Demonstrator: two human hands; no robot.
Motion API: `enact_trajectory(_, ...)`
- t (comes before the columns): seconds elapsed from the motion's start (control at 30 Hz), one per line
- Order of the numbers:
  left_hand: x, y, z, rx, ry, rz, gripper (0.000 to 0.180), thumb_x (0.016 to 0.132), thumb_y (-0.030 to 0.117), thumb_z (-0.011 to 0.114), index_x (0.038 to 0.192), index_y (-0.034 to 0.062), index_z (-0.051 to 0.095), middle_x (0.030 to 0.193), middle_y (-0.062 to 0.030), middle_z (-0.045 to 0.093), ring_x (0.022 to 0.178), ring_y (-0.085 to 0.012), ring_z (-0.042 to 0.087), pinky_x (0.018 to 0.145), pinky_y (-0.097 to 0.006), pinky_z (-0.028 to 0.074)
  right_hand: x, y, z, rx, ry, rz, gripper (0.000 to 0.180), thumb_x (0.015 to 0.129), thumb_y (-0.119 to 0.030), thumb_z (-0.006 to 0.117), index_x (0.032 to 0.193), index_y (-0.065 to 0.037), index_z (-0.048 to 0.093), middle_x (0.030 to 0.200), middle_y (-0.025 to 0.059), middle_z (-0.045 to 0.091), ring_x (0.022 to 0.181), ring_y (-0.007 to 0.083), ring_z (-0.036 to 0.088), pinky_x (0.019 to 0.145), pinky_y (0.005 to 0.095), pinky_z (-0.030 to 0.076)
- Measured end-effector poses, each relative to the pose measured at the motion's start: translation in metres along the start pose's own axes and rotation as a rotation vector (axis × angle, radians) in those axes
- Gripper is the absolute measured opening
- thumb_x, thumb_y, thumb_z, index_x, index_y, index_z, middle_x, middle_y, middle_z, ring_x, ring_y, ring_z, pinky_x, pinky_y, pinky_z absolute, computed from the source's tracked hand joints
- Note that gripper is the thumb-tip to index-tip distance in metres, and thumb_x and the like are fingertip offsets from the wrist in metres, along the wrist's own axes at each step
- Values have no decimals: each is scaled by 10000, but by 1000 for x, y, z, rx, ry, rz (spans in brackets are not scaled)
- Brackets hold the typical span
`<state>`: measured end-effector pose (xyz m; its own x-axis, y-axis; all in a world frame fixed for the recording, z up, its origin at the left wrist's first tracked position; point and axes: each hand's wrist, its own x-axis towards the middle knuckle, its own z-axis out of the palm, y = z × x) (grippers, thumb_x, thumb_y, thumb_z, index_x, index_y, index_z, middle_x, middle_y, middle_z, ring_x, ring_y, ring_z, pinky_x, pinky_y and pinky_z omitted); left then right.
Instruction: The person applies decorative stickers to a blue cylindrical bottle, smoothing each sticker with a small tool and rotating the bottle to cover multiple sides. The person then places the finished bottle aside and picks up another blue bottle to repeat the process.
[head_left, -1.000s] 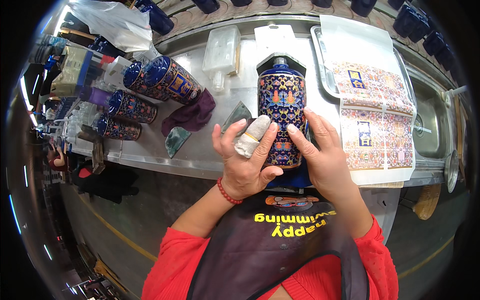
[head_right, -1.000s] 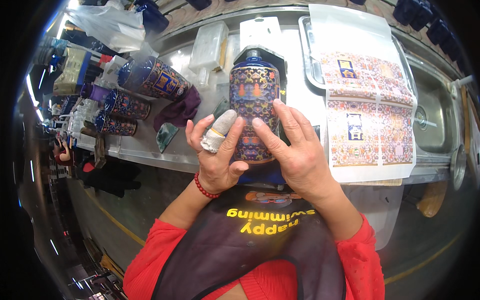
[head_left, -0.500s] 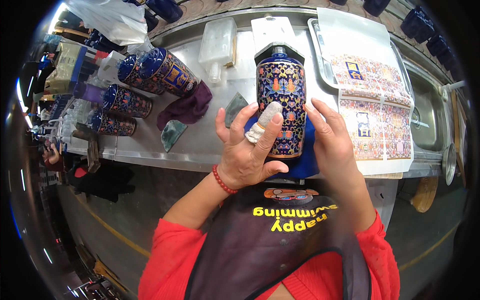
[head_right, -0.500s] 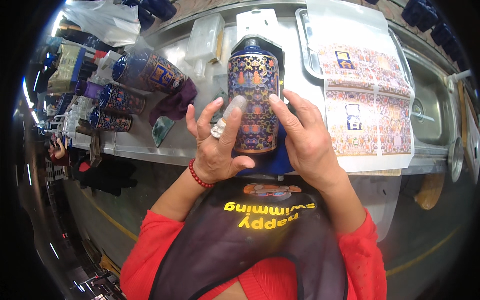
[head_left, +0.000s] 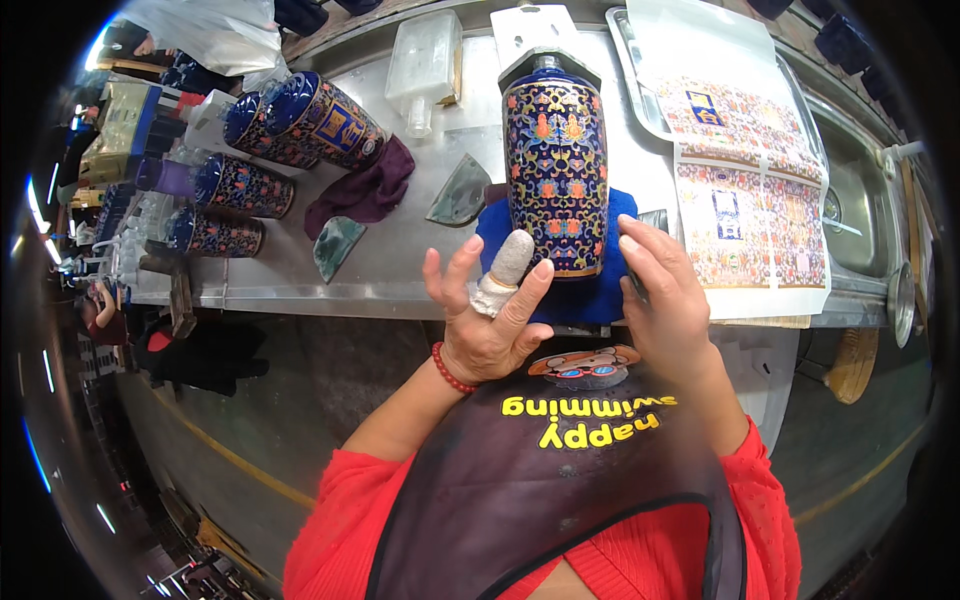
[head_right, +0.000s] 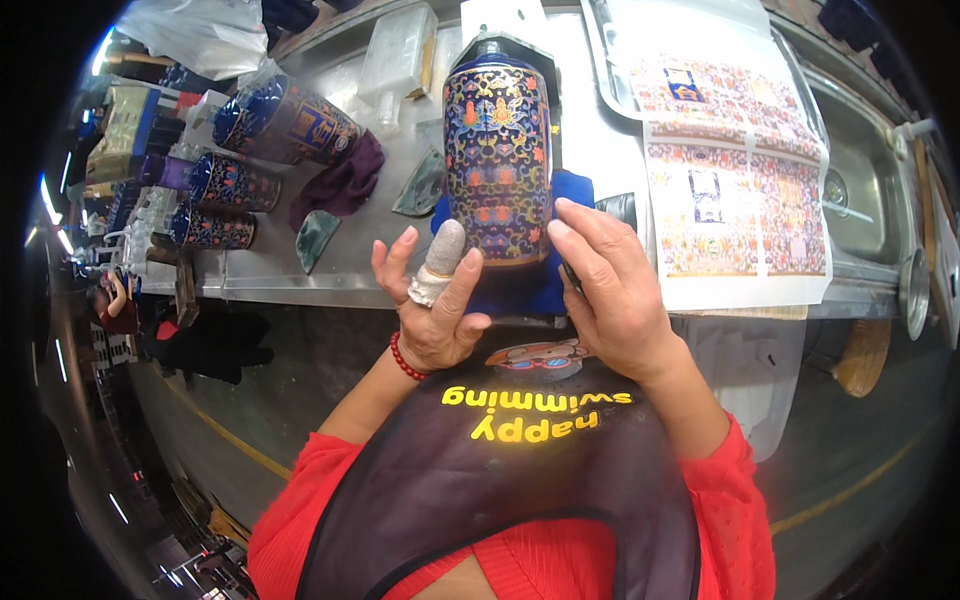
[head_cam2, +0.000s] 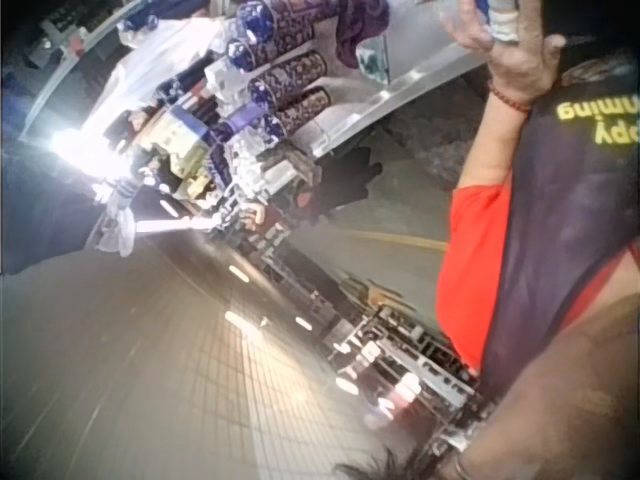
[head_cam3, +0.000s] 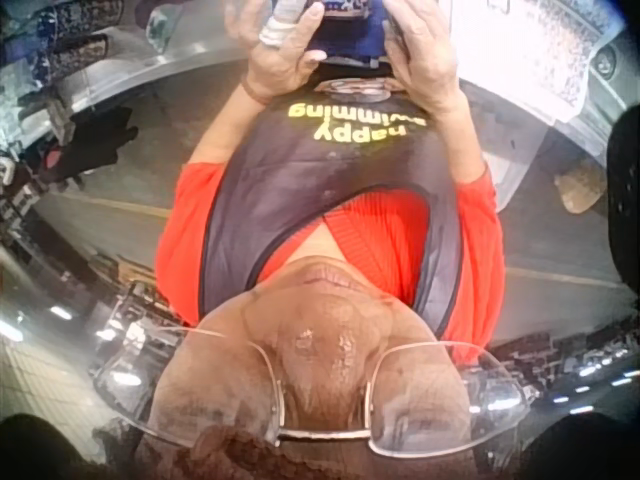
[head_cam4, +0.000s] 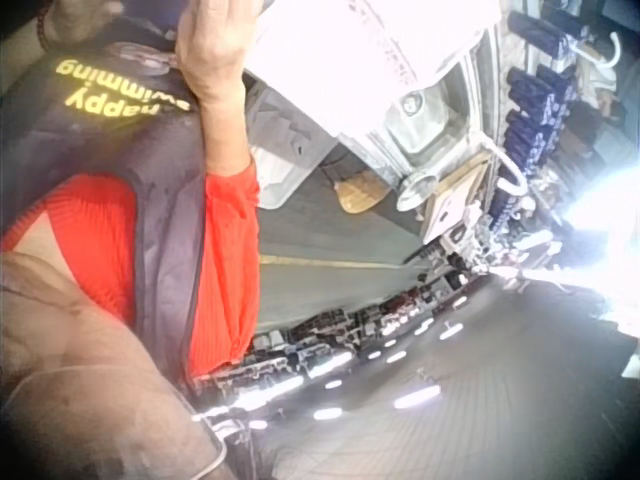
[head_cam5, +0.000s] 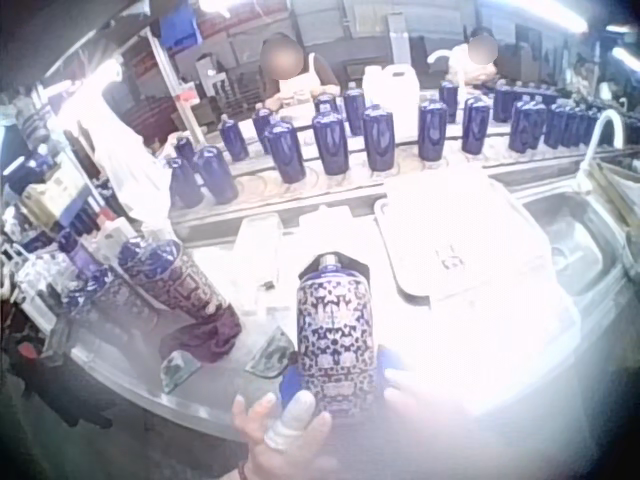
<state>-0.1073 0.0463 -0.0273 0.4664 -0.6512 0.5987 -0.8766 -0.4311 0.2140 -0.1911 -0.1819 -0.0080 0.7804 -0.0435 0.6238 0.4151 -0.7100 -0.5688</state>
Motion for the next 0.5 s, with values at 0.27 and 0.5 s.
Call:
enact_trajectory(0.27,4,-1,-8,38,1,38,372,998,434,593,1273,233,741,1353,-50,577,1336,-293,410,1206,-579,87,-7,1,3,-60,-14,-84,589,737,150,648,1290,-50,681,1323,240,599,1168,417,612,998,486,506)
enact_trajectory(0.5,13,-2,-11,4,-7,46,328,975,413,624,1228,256,761,1330,-82,595,1332,-292,415,1208,-582,77,-11,-2,4,-40,-3,-27,614,727,166,628,1300,-48,677,1327,240,595,1178,413,600,1012,477,496)
